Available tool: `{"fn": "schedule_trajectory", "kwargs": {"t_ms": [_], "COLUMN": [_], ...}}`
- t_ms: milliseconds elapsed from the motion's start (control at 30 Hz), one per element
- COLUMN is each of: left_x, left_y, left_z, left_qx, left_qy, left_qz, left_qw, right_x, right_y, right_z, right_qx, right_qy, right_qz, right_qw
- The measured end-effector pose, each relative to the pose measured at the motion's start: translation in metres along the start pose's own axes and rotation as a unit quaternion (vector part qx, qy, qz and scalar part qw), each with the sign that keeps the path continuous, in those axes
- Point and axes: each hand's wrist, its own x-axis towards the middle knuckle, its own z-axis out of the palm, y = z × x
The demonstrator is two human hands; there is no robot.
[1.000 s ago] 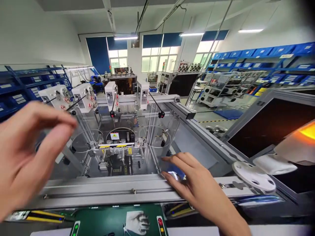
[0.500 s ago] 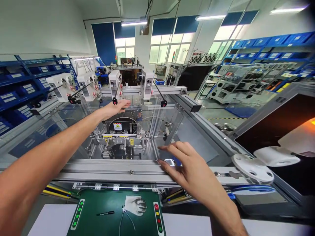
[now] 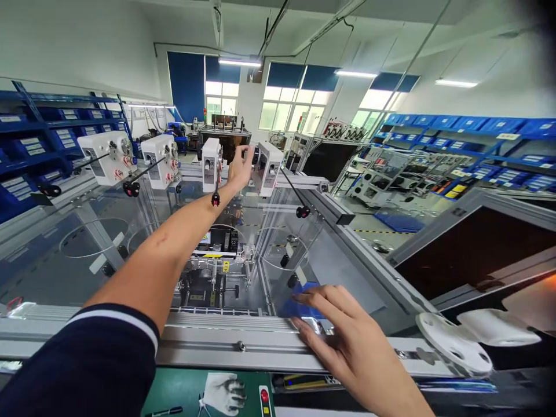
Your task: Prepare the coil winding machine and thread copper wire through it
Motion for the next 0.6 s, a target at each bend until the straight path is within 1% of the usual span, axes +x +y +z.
{"fn": "schedule_trajectory", "kwargs": {"t_ms": [100, 233, 433, 600], "left_x": [0.011, 0.02, 0.024, 0.024], "left_y": [-0.008, -0.005, 0.004, 0.001], "left_z": [0.001, 0.001, 0.001, 0.002], "left_qx": [0.032, 0.094, 0.139, 0.113], "left_qy": [0.008, -0.006, 0.01, 0.003], "left_qz": [0.044, 0.085, 0.079, 0.069], "left_qw": [0.998, 0.992, 0.987, 0.991], "right_x": [0.001, 0.003, 0.004, 0.006], "right_y": [-0.001, -0.002, -0.003, -0.002], "right_z": [0.0, 0.0, 0.001, -0.001], "right_qx": [-0.003, 0.0, 0.0, 0.009], "right_qy": [-0.003, -0.003, -0.002, -0.001], "right_qz": [0.007, 0.024, 0.034, 0.037], "right_qw": [1.0, 1.0, 0.999, 0.999]}}
